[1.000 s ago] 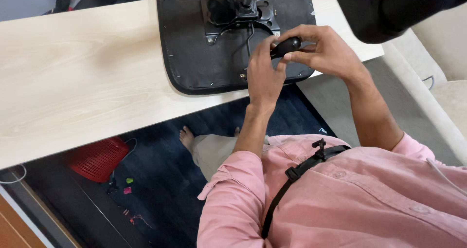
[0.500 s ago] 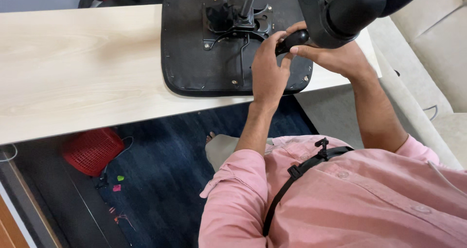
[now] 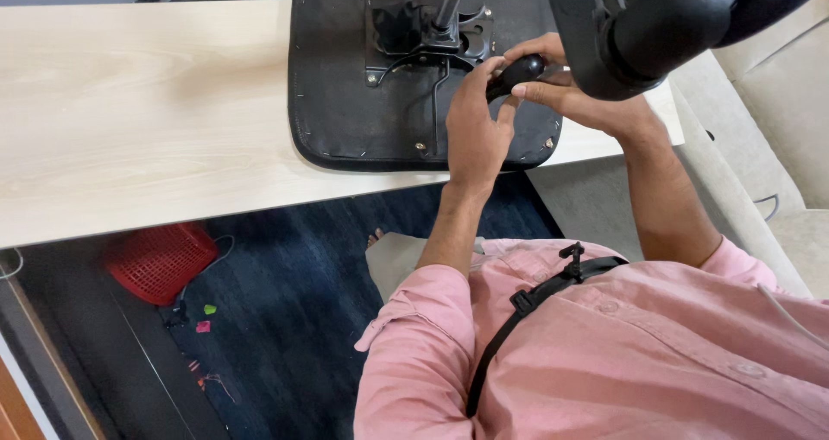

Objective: The person uses both hands to tighten a knob on the underside of an overturned office chair. The chair is placed on a light-colored wooden table. The person rotates the knob repeatedly to secure the chair's central mechanism.

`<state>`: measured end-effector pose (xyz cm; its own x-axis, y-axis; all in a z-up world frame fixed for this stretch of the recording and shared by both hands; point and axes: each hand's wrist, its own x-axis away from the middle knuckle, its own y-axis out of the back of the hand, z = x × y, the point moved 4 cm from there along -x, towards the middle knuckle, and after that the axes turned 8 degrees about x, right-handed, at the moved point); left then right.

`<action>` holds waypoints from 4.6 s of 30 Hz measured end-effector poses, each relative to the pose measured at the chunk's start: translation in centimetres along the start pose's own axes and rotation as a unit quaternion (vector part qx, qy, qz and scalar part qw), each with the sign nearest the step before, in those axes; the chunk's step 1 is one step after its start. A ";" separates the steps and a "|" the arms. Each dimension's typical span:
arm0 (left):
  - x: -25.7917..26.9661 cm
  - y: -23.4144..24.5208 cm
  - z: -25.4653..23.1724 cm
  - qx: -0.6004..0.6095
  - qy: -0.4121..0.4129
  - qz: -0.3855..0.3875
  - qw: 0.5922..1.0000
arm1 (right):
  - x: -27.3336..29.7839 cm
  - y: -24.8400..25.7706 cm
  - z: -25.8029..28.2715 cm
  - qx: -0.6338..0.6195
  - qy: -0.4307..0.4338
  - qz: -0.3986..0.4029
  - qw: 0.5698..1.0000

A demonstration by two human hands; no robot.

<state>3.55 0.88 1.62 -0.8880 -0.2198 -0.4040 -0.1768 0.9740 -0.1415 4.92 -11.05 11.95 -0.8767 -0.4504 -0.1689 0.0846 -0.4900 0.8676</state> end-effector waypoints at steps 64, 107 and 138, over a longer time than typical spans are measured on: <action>-2.5 -4.1 2.8 -0.109 0.113 -0.112 0.981 | -7.3 2.5 -2.2 -0.412 0.250 0.148 0.864; -5.8 -0.4 4.9 -0.040 0.093 -0.054 0.993 | -9.7 -1.1 -4.6 -0.117 0.091 0.126 0.981; -3.8 2.0 4.0 -0.040 0.073 0.056 0.995 | -4.9 -3.0 -0.3 -0.143 -0.016 0.062 0.988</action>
<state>8.26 3.42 -0.76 -0.9549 -0.1060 -0.2772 -0.1023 0.9944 -0.0279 9.14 -7.62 10.04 -0.8656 -0.4981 -0.0509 0.3183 -0.6258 0.7121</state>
